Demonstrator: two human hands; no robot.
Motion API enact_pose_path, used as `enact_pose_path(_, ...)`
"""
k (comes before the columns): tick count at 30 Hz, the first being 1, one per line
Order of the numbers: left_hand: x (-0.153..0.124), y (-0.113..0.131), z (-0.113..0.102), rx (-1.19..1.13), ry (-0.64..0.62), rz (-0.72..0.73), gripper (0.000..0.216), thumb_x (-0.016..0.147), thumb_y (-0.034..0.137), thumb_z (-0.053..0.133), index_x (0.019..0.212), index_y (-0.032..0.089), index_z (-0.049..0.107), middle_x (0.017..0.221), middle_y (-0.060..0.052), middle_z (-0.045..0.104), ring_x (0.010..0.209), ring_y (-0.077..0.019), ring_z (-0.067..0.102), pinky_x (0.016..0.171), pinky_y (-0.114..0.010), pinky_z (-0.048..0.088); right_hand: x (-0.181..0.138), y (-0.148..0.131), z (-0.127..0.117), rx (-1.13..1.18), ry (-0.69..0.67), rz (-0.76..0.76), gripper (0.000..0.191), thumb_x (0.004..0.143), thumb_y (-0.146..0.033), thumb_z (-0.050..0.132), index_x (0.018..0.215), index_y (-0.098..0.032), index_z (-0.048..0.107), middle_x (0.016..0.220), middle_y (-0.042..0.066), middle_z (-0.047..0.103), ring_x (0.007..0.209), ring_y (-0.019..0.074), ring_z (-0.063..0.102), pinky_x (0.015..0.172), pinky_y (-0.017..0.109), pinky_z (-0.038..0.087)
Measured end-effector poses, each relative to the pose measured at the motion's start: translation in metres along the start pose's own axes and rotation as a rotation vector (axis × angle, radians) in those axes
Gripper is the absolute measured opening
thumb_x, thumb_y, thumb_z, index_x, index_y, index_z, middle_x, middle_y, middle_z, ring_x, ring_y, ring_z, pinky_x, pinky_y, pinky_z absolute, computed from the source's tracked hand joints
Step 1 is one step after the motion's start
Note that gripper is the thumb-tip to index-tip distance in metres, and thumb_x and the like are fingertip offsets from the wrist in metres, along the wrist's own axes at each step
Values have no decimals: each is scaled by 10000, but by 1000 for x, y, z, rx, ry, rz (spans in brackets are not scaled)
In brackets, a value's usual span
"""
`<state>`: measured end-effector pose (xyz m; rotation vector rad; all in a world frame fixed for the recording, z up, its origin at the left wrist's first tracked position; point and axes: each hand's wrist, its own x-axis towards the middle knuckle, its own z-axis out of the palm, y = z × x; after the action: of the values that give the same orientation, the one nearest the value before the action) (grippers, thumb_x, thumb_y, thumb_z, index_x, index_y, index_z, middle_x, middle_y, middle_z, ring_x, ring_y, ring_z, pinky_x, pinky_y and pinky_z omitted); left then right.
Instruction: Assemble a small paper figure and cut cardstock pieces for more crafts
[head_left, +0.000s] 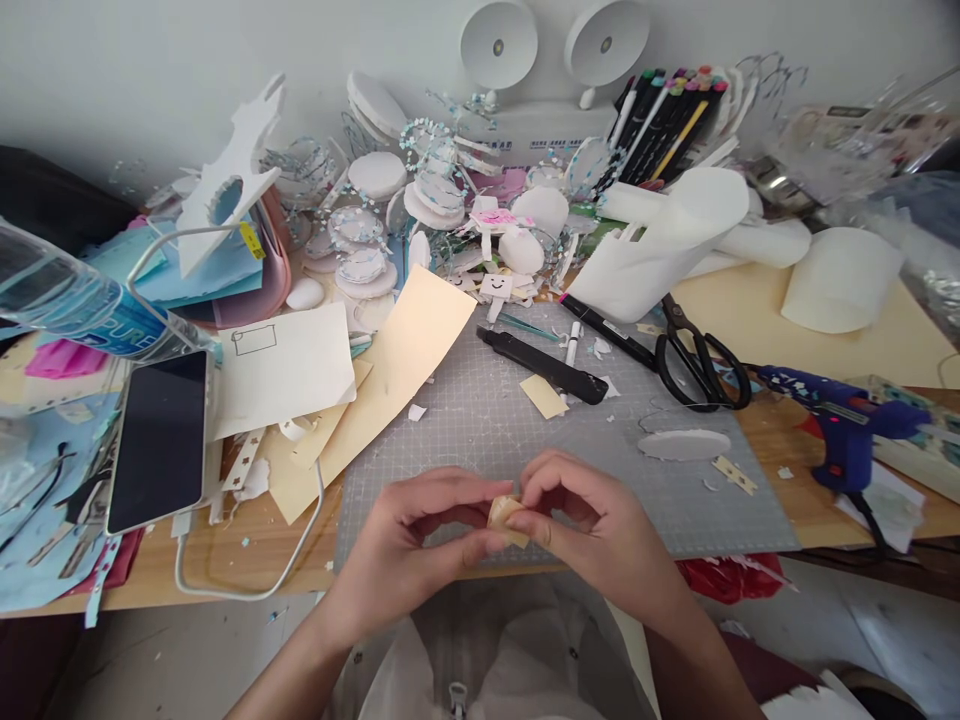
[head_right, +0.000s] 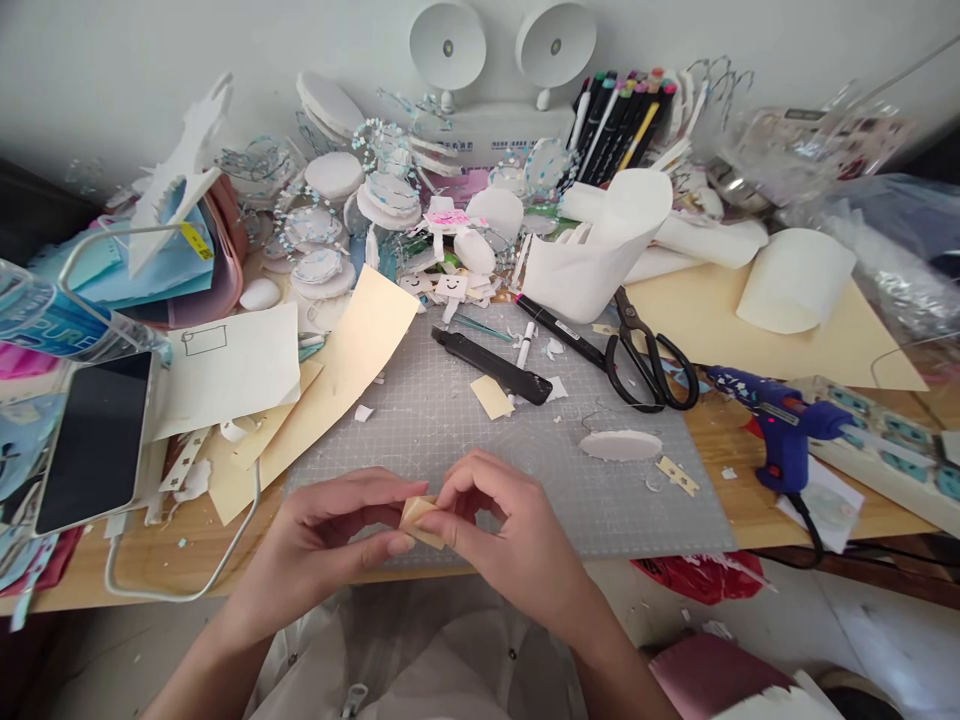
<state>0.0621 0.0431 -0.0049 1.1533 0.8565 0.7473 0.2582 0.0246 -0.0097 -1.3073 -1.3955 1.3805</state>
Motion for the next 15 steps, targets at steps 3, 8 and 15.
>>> enact_pose_path(3, -1, 2, 1, 154, 38, 112, 288, 848, 144, 695, 1103, 267, 748, 978, -48, 732, 904, -153, 669, 781, -221, 540, 0, 1, 2, 1, 15, -35, 176, 868, -337, 679, 757, -224, 602, 782, 1, 592, 744, 146, 575, 656, 267, 466)
enact_pose_path(8, 0, 1, 3, 168, 11, 133, 294, 875, 145, 662, 1132, 272, 724, 994, -42, 710, 913, -151, 661, 791, -232, 548, 0, 4, 6, 11, 36, -86, 111, 883, -300, 666, 801, -236, 629, 796, -1, 592, 738, 142, 564, 650, 265, 459)
enact_pose_path(15, 3, -7, 8, -74, 169, 9, 136, 857, 154, 696, 964, 233, 723, 904, 2, 739, 840, -117, 699, 775, -191, 566, -1, 6, 7, -39, 52, -203, 111, 902, -247, 631, 1003, -283, 659, 895, 5, 583, 793, 137, 556, 684, 257, 477)
